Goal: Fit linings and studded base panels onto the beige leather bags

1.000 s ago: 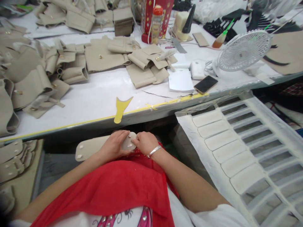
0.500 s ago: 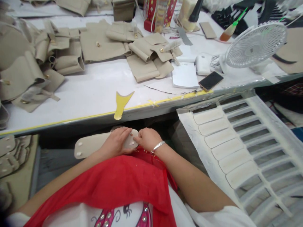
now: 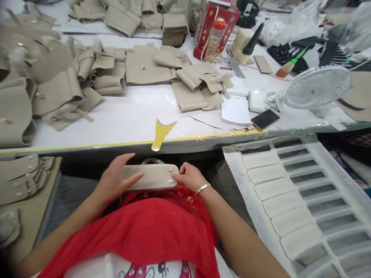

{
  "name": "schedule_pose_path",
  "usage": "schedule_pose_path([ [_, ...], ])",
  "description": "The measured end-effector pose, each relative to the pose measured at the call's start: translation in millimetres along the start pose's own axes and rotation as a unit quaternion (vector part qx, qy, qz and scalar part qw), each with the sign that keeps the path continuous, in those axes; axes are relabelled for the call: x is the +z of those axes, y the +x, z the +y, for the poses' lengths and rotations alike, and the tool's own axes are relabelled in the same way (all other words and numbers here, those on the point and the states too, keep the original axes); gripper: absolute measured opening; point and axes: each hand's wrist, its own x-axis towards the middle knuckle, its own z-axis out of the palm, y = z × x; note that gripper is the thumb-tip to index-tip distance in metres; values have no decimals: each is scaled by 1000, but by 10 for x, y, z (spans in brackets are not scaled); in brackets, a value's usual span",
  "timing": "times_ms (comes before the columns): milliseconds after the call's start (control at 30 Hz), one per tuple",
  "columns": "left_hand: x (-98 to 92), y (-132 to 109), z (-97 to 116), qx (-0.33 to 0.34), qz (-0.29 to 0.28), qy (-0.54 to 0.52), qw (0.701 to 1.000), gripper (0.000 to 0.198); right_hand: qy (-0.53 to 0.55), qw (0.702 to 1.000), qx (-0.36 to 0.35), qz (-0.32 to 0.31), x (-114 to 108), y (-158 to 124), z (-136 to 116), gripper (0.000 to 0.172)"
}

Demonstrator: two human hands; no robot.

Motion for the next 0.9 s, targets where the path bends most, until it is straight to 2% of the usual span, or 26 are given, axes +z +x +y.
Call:
schedule_pose_path([
  [67,-242,-161,-279,-132,67,4,989,42,21,1000,-3,-23,-5,4,-7,30],
  [100,-338,-251,-402,-191,71,-11,979,38,33,999,-1,-37,-14,11,-19,30],
  [200,-480,-477,-657,-295,4,-124,947,33,78,992,19,-95,-55,60,-77,34],
  [267,-476,-551,-733,-316,-35,-204,926,31,110,984,48,-133,-77,96,-128,37],
  [367,-422,-565,-765,-342,-35,-275,898,29,142,973,81,-161,-84,108,-190,41],
  [600,-323,-519,-850,-398,-27,-371,839,34,147,972,103,-154,-43,83,-194,42],
  [767,-305,-507,-873,-400,-7,-423,813,37,170,969,107,-146,-36,91,-239,41],
  [900,-308,-510,-858,-395,7,-493,775,36,162,970,107,-146,-32,102,-254,40],
])
